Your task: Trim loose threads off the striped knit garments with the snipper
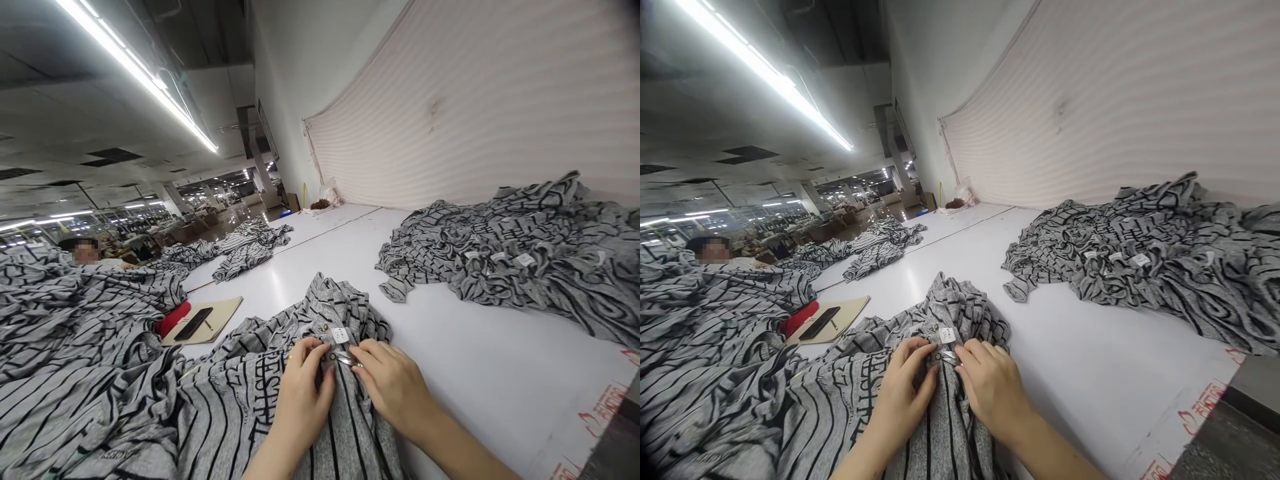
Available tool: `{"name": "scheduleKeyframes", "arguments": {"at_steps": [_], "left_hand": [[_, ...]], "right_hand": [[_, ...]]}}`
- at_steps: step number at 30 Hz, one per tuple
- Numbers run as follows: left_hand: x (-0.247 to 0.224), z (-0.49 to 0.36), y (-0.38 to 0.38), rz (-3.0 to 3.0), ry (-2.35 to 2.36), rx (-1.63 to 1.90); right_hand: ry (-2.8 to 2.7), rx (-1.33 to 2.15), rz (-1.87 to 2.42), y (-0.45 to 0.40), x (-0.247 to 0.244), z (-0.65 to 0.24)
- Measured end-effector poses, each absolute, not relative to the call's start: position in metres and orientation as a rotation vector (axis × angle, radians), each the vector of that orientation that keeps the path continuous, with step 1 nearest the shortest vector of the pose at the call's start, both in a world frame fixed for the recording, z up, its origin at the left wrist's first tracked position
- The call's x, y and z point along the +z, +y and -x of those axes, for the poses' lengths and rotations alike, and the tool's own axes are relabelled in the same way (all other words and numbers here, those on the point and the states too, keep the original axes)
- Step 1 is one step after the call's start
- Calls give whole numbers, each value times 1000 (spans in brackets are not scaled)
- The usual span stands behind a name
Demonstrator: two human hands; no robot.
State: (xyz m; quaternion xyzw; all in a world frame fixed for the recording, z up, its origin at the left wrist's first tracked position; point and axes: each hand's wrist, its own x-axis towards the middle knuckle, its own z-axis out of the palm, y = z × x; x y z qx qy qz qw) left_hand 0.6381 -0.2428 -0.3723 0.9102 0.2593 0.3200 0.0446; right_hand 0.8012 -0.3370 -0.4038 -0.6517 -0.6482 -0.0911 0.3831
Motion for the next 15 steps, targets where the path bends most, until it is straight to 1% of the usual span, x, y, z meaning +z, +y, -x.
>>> {"name": "scheduleKeyframes", "arguments": {"at_steps": [5, 11, 15], "left_hand": [[-368, -645, -245, -2697, 890, 844], [-363, -649, -248, -2665, 1043, 683], [-361, -651, -248, -2651, 1015, 642]], "right_hand": [[-1635, -215, 1666, -328, -403, -801], [-1451, -20, 1675, -329, -407, -807], [-1510, 50, 1658, -337, -403, -809]]}}
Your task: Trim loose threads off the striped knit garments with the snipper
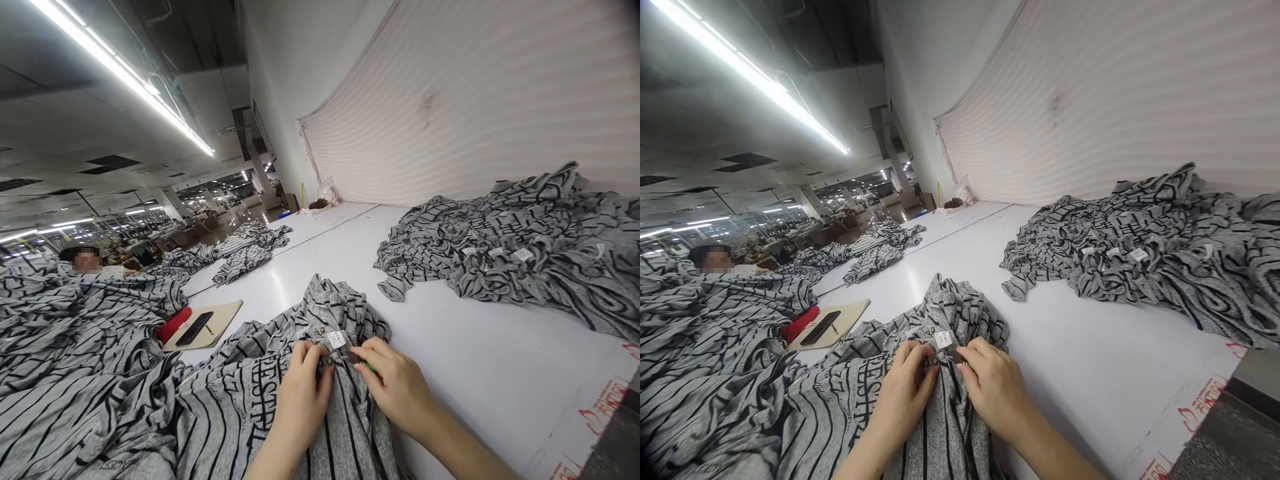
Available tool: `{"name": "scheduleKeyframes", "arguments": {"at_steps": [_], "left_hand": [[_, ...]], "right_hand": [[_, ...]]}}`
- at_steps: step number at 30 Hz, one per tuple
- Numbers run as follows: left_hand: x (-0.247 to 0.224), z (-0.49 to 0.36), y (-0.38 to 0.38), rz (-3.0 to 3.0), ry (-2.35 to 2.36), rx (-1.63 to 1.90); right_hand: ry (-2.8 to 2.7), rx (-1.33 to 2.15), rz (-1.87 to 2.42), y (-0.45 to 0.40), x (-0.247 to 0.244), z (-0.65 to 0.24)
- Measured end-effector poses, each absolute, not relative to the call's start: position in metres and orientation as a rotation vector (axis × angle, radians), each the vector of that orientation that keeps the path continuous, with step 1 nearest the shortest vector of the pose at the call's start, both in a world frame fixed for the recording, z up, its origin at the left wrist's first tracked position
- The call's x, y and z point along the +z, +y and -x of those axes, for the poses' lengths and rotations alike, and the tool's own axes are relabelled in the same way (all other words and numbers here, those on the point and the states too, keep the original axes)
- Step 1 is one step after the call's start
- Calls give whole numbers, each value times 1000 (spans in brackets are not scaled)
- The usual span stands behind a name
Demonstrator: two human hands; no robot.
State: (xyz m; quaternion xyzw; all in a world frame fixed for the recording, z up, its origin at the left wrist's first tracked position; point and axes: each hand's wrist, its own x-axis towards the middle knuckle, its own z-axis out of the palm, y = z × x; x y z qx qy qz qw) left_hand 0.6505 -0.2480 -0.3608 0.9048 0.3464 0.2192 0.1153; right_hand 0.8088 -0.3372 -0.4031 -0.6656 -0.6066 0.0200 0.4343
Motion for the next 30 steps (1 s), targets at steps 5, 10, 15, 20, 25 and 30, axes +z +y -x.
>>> {"name": "scheduleKeyframes", "arguments": {"at_steps": [5, 10, 15, 20, 25, 30], "left_hand": [[-358, -648, -243, -2608, 941, 605], [-352, -650, -237, -2544, 935, 526], [-344, -650, -236, -2418, 881, 526], [-340, -643, -239, -2301, 884, 505], [-346, -635, -241, -1971, 936, 403], [-346, -637, -245, -1727, 900, 376]], "right_hand": [[-1634, 8, 1621, -341, -401, -809], [-1428, 204, 1538, -334, -399, -805], [-1511, 105, 1540, -318, -398, -789], [-1171, 475, 1233, -318, -397, -790], [-1076, 1025, 1164, -350, -387, -808], [-1372, 668, 1451, -359, -381, -806]]}}
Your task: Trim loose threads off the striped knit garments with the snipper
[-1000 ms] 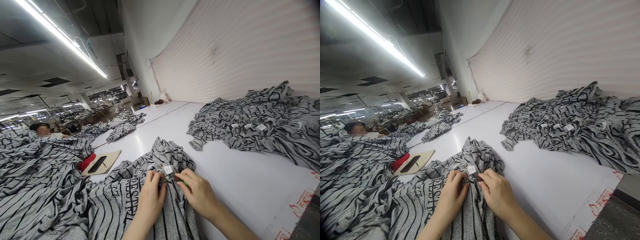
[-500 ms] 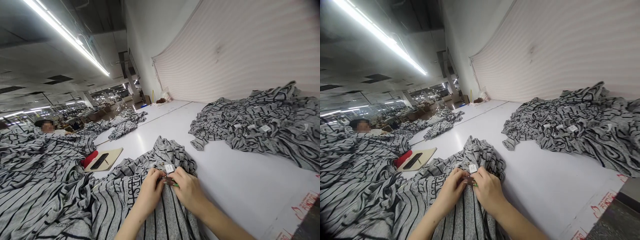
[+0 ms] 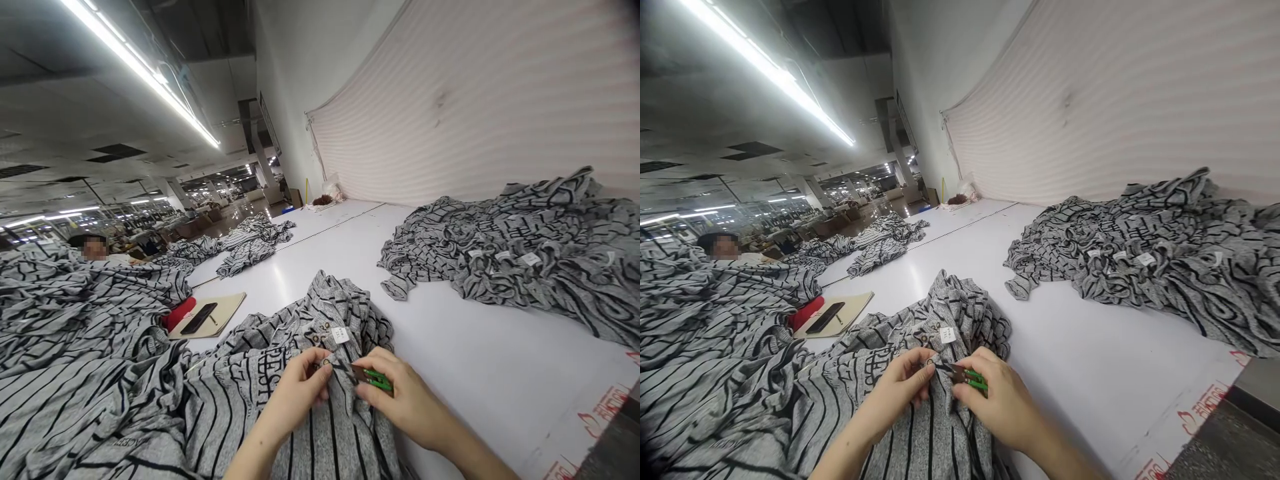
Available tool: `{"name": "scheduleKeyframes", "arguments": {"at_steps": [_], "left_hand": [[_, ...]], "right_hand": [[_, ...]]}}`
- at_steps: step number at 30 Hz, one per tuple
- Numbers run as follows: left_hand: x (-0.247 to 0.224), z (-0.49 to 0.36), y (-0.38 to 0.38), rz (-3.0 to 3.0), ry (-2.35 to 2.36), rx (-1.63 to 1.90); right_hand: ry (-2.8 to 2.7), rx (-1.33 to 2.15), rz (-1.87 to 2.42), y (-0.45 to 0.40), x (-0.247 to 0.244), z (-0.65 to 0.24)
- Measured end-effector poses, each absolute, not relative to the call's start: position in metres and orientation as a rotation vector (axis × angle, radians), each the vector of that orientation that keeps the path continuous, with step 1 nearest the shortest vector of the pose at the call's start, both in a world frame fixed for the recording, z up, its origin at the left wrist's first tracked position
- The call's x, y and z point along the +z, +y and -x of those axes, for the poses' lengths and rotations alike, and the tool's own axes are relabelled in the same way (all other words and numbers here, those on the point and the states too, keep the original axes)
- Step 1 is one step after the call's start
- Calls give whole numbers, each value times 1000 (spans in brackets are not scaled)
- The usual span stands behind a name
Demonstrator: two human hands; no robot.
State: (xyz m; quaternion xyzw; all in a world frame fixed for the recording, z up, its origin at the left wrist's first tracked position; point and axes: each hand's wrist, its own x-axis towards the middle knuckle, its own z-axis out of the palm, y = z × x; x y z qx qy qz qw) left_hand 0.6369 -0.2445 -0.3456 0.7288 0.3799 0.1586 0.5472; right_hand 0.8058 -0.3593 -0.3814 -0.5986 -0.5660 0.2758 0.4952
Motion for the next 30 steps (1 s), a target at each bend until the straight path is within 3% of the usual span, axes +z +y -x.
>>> {"name": "scheduleKeyframes", "arguments": {"at_steps": [5, 8, 23, 30], "left_hand": [[-342, -636, -251, -1532, 889, 386], [-342, -634, -251, -1446, 862, 390], [-345, -630, -251, -1327, 782, 408], [-344, -632, -267, -1627, 804, 475]], "right_hand": [[-1592, 93, 1601, -349, -382, -795], [-1661, -55, 1643, -345, -382, -793], [-1465, 174, 1601, -346, -380, -791], [-1318, 447, 1373, -334, -374, -780]]}}
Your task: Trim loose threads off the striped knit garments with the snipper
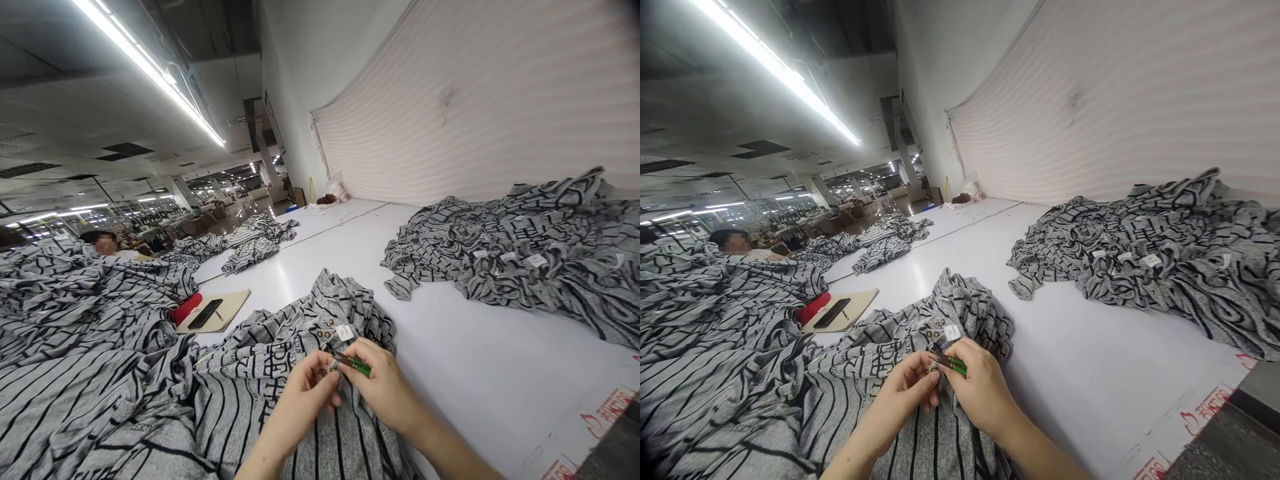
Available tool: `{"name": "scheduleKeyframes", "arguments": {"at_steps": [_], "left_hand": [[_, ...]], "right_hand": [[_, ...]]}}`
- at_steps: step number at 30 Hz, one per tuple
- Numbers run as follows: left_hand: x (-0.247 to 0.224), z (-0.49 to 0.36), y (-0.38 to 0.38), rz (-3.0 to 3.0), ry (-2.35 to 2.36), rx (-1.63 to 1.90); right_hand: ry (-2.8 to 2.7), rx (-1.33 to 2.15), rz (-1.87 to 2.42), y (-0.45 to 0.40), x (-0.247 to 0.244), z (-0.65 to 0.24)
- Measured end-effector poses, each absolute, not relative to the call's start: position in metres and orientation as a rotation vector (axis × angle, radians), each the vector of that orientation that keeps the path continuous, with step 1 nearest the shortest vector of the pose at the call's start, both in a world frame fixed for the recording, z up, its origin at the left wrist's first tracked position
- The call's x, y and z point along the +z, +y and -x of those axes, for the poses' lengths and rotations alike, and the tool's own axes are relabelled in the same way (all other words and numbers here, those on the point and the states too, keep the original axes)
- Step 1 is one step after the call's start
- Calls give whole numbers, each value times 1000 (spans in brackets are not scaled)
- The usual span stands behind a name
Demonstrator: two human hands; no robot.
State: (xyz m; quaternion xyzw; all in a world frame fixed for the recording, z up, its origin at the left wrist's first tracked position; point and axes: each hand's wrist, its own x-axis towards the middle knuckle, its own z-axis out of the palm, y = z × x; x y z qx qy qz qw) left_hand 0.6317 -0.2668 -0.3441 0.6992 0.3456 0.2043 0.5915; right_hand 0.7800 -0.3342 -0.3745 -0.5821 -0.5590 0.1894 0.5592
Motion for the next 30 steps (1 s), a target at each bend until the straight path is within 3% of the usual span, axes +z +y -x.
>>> {"name": "scheduleKeyframes", "arguments": {"at_steps": [8, 13, 22, 30], "left_hand": [[-375, -600, -292, -2353, 818, 983], [-388, -585, -312, -1967, 1041, 1014], [-390, -586, -320, -1159, 1078, 1057], [-391, -583, -319, -1211, 953, 900]], "right_hand": [[-1145, 807, 1270, -360, -390, -779], [-1315, 667, 1394, -372, -395, -768], [-1342, 1054, 1273, -373, -395, -747], [-1607, 606, 1335, -340, -371, -757]]}}
